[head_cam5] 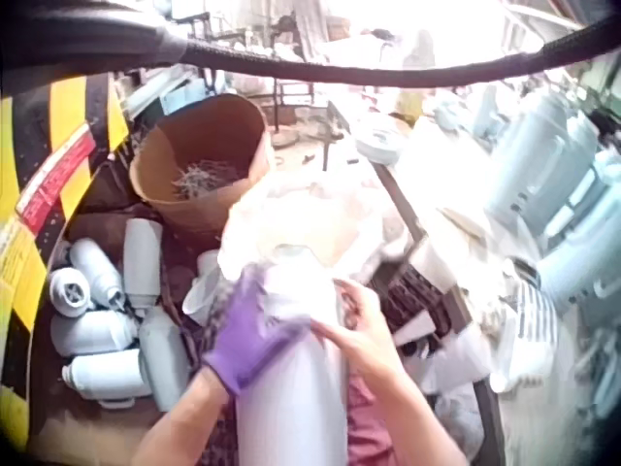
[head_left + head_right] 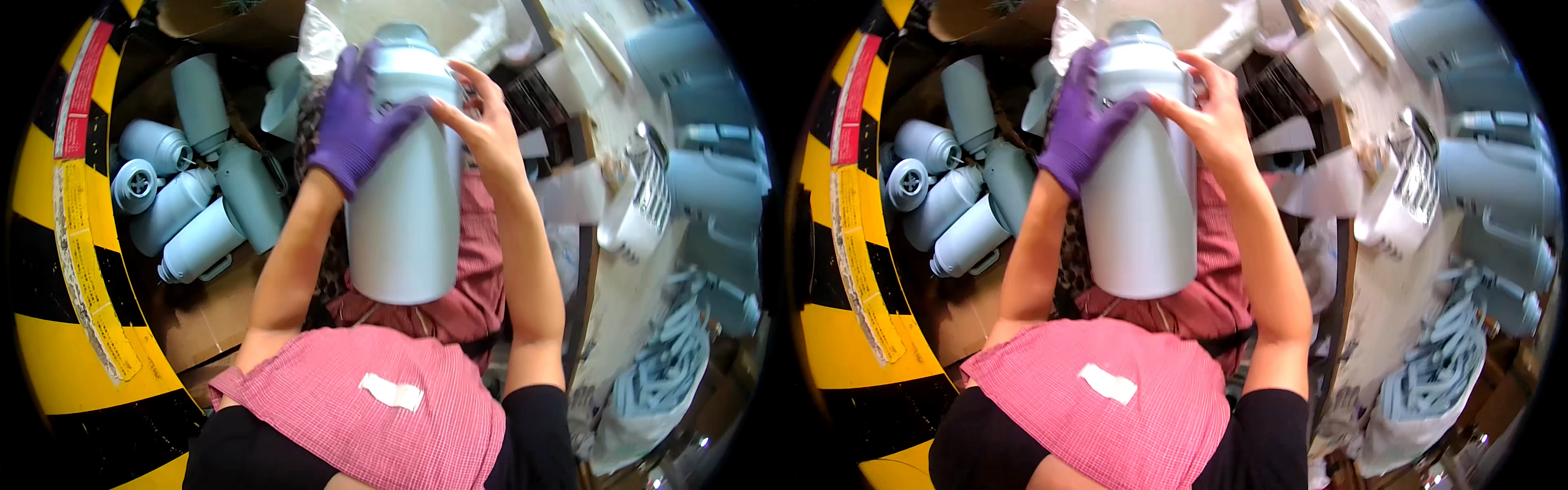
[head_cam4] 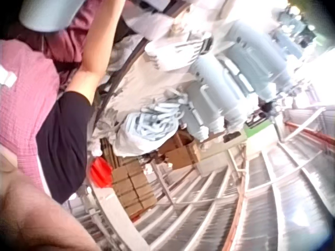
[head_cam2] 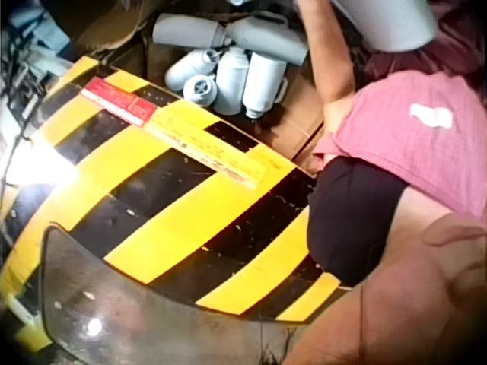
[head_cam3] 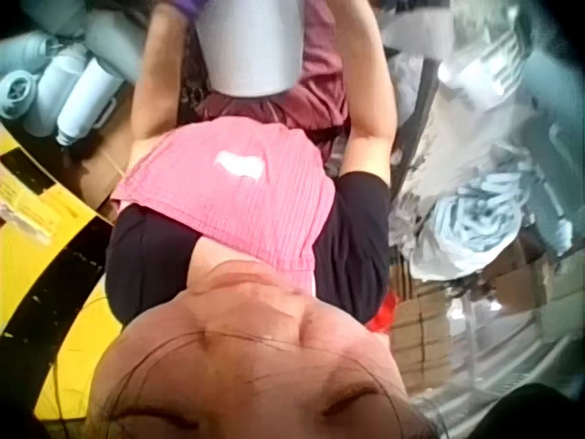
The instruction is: The person assembles thermos flasks by inserting sealing rings into flask necks, applying labels to the outer bodies, attaching plastic handles and base covers, and setting the flasks aside.
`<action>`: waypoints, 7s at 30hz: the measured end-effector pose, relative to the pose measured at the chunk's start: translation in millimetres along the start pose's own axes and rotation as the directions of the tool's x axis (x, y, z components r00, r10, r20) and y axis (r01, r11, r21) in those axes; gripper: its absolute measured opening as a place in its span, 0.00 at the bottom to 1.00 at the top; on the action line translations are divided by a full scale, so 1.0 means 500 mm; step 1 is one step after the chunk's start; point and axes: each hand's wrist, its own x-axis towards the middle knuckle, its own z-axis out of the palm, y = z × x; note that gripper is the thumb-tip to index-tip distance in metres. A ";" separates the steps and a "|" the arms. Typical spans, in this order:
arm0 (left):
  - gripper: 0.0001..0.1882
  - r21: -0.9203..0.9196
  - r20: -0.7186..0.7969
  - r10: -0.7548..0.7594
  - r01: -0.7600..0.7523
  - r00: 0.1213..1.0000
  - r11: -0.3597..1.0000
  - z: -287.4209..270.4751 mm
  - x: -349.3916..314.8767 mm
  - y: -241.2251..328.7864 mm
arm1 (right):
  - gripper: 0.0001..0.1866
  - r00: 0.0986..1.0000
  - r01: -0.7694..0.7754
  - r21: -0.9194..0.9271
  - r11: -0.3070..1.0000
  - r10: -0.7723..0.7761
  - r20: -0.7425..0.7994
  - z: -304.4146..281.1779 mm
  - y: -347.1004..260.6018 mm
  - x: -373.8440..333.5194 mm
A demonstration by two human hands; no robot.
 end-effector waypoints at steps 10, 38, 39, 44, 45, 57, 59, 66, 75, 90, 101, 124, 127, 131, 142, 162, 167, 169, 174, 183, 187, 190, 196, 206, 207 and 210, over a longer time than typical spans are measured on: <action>0.29 -0.311 0.179 -0.032 0.087 0.983 0.946 -0.016 0.226 -0.146 | 0.18 0.686 -0.642 -0.201 0.739 0.672 0.280 -0.467 0.093 -0.790; 0.23 -0.085 0.190 0.500 -0.493 0.845 0.866 -0.232 0.107 -0.337 | 0.33 0.664 -0.545 -0.811 0.212 0.699 -0.264 -0.101 0.482 -1.336; 0.22 0.186 0.172 0.566 -0.591 0.806 0.785 -0.233 0.087 -0.347 | 0.33 0.666 -0.499 -0.838 0.222 0.717 -0.207 -0.114 0.438 -1.309; 0.24 0.391 0.171 0.571 -0.587 0.803 0.708 -0.204 0.020 -0.340 | 0.36 0.731 -0.631 -0.484 0.607 0.674 -0.107 -0.274 0.129 -1.096; 0.24 0.368 0.131 0.503 -0.513 0.854 0.776 -0.191 0.011 -0.334 | 0.38 0.797 -0.598 -0.346 0.723 0.581 -0.165 -0.301 0.075 -1.032; 0.23 -0.711 -0.261 -0.374 0.085 0.890 0.698 -0.264 -0.251 -0.305 | 0.26 0.844 0.467 -0.573 0.673 -0.532 0.063 -0.121 0.166 -0.635; 0.23 -0.998 0.058 -0.669 0.064 0.741 -0.015 -0.295 -0.305 -0.297 | 0.36 0.911 0.391 -0.709 0.587 -0.356 0.207 -0.115 0.184 -0.658; 0.22 -0.657 -0.292 -0.569 0.271 0.769 0.704 -0.241 -0.373 -0.214 | 0.36 0.715 0.251 -0.133 0.959 -0.276 -0.643 -0.105 0.112 -0.549; 0.25 0.292 -0.050 0.094 -0.075 0.994 0.953 -0.188 -0.400 -0.175 | 0.34 0.485 0.669 -0.648 0.364 -0.874 0.010 -0.135 -0.079 -0.448; 0.20 -0.495 -0.352 0.011 -0.196 0.936 0.847 -0.271 -0.247 -0.050 | 0.56 0.870 0.484 0.329 0.811 -0.406 -0.280 -0.168 -0.008 -0.253; 0.27 0.546 -0.122 0.493 -0.357 0.861 0.758 -0.313 -0.262 -0.025 | 0.45 0.584 0.450 -0.266 0.853 -0.506 -0.635 -0.083 0.056 -0.418; 0.22 -0.151 0.086 0.281 -0.266 0.956 0.952 -0.374 0.017 0.250 | 0.15 0.322 -0.874 -0.486 0.032 -0.710 -0.627 -1.120 -0.004 -0.568; 0.21 -0.068 0.134 0.337 -0.331 0.932 0.941 -0.315 -0.033 0.255 | 0.21 0.356 -0.895 -0.316 -0.314 -0.077 -0.932 -1.279 0.067 -0.643; 0.26 -0.214 0.063 0.021 -0.007 0.998 0.977 -0.317 -0.077 0.276 | 0.20 0.260 -0.929 -0.346 0.129 -0.438 -0.860 -1.282 0.063 -0.718; 0.59 -0.204 0.037 0.106 -0.096 0.994 0.974 -0.309 -0.038 0.305 | 0.15 0.450 -0.260 -0.570 0.779 -0.425 -0.785 -1.242 -0.140 -0.803; 0.35 -0.344 0.280 0.644 -0.552 0.711 0.759 -0.242 -0.117 0.389 | 0.23 0.977 0.212 -0.037 0.977 -0.213 -0.026 -0.281 -0.147 -0.388; 0.68 -0.306 -0.148 0.576 -0.591 0.804 0.747 -0.297 -0.169 0.335 | 0.28 0.602 0.540 -0.094 0.836 -0.462 -0.652 -0.250 -0.165 -0.291; 0.67 -0.176 -0.121 0.597 -0.609 0.793 0.773 -0.285 -0.204 0.324 | 0.32 0.667 0.638 0.034 0.770 -0.530 -0.524 -0.164 -0.159 -0.251; 0.59 -0.023 -0.339 0.441 -0.476 0.831 0.879 -0.232 -0.269 0.272 | 0.29 0.928 0.320 0.875 0.364 -0.306 -0.212 -0.055 -0.152 -0.242; 0.59 -0.068 -0.447 0.492 -0.577 0.747 0.814 -0.188 -0.221 0.342 | 0.27 0.987 0.147 0.849 0.507 -0.136 -0.089 -0.015 -0.152 -0.242; 0.56 -0.816 -0.550 -0.137 -0.494 0.824 0.301 -0.221 -0.234 0.375 | 0.27 0.998 0.044 0.888 0.458 0.027 -0.063 -0.023 -0.144 -0.275; 0.38 -0.750 0.160 -0.538 0.456 0.828 0.479 -0.276 -0.216 0.309 | 0.28 0.997 0.048 0.848 0.528 -0.075 -0.010 -0.032 -0.140 -0.305; 0.10 -0.894 0.442 -0.068 0.445 0.895 0.047 -0.223 -0.233 0.233 | 0.41 0.952 0.302 0.469 0.830 -0.286 -0.108 -0.013 -0.146 -0.348; 0.11 -0.922 0.359 -0.187 0.378 0.915 0.081 -0.195 -0.265 0.242 | 0.38 0.986 0.162 0.285 0.945 -0.143 -0.087 -0.020 -0.121 -0.369; 0.12 -0.934 0.329 -0.214 0.351 0.920 0.070 -0.189 -0.265 0.243 | 0.37 0.987 0.150 0.265 0.953 -0.131 -0.088 -0.018 -0.120 -0.369; 0.17 -0.950 0.102 -0.220 0.161 0.970 0.268 -0.167 -0.272 0.240 | 0.37 0.979 0.152 0.387 0.909 -0.086 -0.184 -0.011 -0.120 -0.370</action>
